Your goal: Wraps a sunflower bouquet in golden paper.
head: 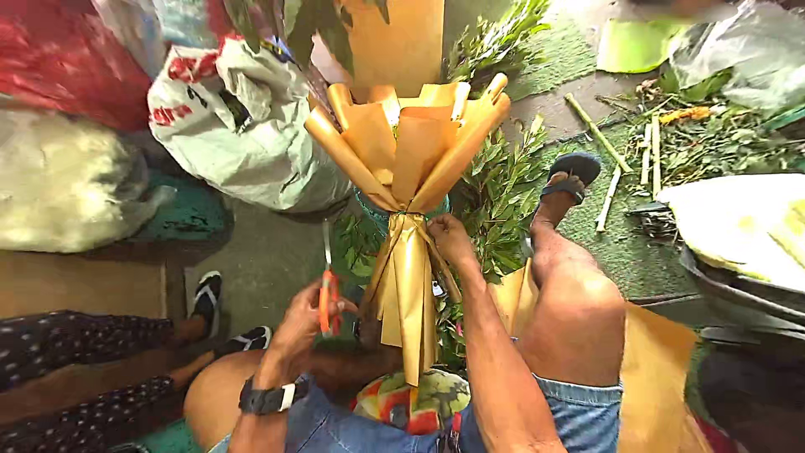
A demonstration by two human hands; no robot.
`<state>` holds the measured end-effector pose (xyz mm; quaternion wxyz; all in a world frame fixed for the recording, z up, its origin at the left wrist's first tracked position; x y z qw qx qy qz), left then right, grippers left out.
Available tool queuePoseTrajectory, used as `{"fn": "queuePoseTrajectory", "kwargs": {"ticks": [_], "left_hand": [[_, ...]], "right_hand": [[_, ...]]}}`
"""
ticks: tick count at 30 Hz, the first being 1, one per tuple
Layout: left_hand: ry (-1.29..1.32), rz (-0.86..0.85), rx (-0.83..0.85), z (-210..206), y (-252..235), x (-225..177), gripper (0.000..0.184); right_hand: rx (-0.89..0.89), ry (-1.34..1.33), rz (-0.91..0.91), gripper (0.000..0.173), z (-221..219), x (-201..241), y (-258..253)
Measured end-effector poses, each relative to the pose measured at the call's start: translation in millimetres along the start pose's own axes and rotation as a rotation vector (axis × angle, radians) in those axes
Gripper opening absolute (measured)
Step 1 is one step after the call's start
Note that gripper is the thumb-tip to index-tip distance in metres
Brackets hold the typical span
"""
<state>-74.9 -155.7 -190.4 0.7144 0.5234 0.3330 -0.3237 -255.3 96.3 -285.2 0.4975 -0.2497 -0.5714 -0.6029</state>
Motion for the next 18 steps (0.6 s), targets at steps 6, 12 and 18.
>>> {"fn": "queuePoseTrajectory", "kwargs": {"ticks": [6, 12, 18], "left_hand": [[-0.004, 0.171, 0.336, -110.3, -2.4, -56.3, 0.036], [0.015, 0.3, 0.239, -134.9, -48.8, -62.8, 0.017], [0.03, 0.354, 0.194, -143.0, -62.4, -70.7, 0.014]], "right_hand": [[-0.045, 0.002, 0.017, 0.031, 0.7, -3.4, -1.2], [-0.051, -0.043, 0.009, 0.03, 1.2, -5.3, -3.2], [-0.042, -0.05, 0.015, 0.029, 1.1, -5.3, -3.6]]}}
Point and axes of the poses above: each hand's wrist, its own y-axis away from the middle knuckle, its own z-axis out of the back of the hand, x = y × z, the point moved 7 cm from there along -y, towards the middle knuckle, and after that the axes turned 3 degrees about -x, right-handed, at the moved point
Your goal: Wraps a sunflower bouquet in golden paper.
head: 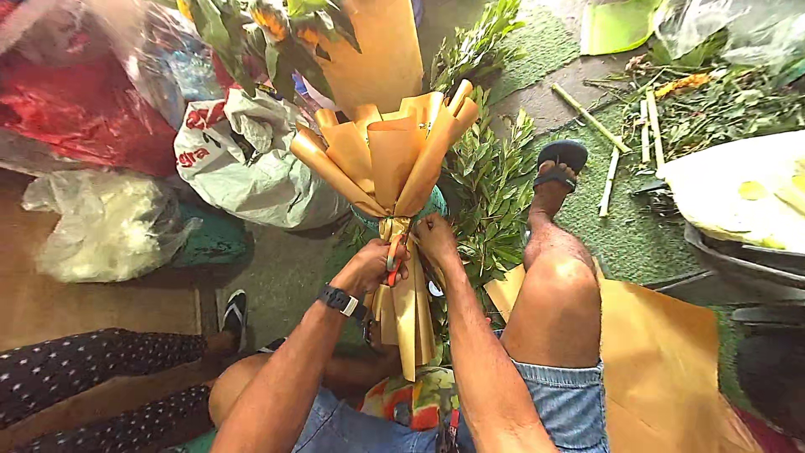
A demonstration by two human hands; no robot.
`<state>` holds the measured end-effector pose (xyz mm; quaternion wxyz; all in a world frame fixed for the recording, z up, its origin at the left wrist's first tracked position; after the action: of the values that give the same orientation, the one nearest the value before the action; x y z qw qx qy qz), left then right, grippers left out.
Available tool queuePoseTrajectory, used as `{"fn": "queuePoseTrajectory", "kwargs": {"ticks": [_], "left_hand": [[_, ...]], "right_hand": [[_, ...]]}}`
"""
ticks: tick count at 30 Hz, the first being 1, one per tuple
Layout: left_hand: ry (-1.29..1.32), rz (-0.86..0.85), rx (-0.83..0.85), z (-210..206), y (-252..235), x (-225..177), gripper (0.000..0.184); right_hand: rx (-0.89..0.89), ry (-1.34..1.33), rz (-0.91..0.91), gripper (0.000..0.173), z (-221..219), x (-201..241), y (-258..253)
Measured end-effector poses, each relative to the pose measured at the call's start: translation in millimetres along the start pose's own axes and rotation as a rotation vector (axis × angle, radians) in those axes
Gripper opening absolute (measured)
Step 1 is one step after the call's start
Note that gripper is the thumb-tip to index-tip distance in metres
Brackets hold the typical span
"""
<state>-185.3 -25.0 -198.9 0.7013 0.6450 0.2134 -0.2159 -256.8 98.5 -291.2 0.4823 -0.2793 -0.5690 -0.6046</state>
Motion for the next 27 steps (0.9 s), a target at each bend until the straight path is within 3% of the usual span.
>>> {"fn": "queuePoseTrajectory", "kwargs": {"ticks": [3, 6, 9, 12, 15, 19, 21, 23, 27], "left_hand": [[0.008, -0.026, -0.007, 2.9, -2.1, 0.7, 0.01], [-0.154, -0.105, -0.038, 10.2, 8.6, 9.0, 0.013], [-0.27, -0.233, -0.057, 32.3, 44.8, 25.8, 0.038], [-0.219, -0.236, -0.298, 90.3, 68.5, 67.5, 0.06], [-0.551, -0.124, -0.6, 150.5, 42.7, 123.1, 0.062], [-0.688, -0.116, -0.634, 169.4, -18.7, 174.2, 0.052], [-0.603, -0.176, -0.602, 165.8, -33.3, 159.6, 0.041], [-0.458, -0.315, -0.595, 160.1, -41.8, 118.1, 0.034], [-0.287, -0.611, -0.387, 119.7, -58.6, 34.3, 0.052]], "right_hand": [[-0.017, -0.002, 0.002, 0.03, 0.6, -0.7, -0.8], [-0.116, 0.015, -0.07, 0.029, 10.6, -7.6, -0.2], [-0.285, 0.144, -0.178, 0.032, 34.7, -24.7, 4.2], [-0.393, 0.286, -0.225, 0.046, 51.8, -27.3, 10.5], [-0.276, 0.227, -0.08, 0.039, 34.3, -12.9, 3.2], [-0.088, -0.014, -0.002, 0.038, -9.0, -11.7, 6.3], [-0.113, -0.031, 0.062, 0.038, -15.3, -5.4, 11.5], [-0.155, -0.049, 0.122, 0.033, -17.7, 7.6, 12.1], [-0.205, -0.096, 0.142, 0.033, -23.3, 11.7, 18.4]]}}
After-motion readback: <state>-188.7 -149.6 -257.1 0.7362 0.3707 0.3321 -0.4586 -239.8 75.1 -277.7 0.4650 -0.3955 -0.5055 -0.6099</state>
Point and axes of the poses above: each hand's wrist, its own y-axis away from the middle knuckle, its own z-axis out of the back of the hand, x = y × z, the point moved 7 cm from there along -y, towards the middle knuckle, and after that the axes turned 3 degrees about -x, right-handed, at the moved point
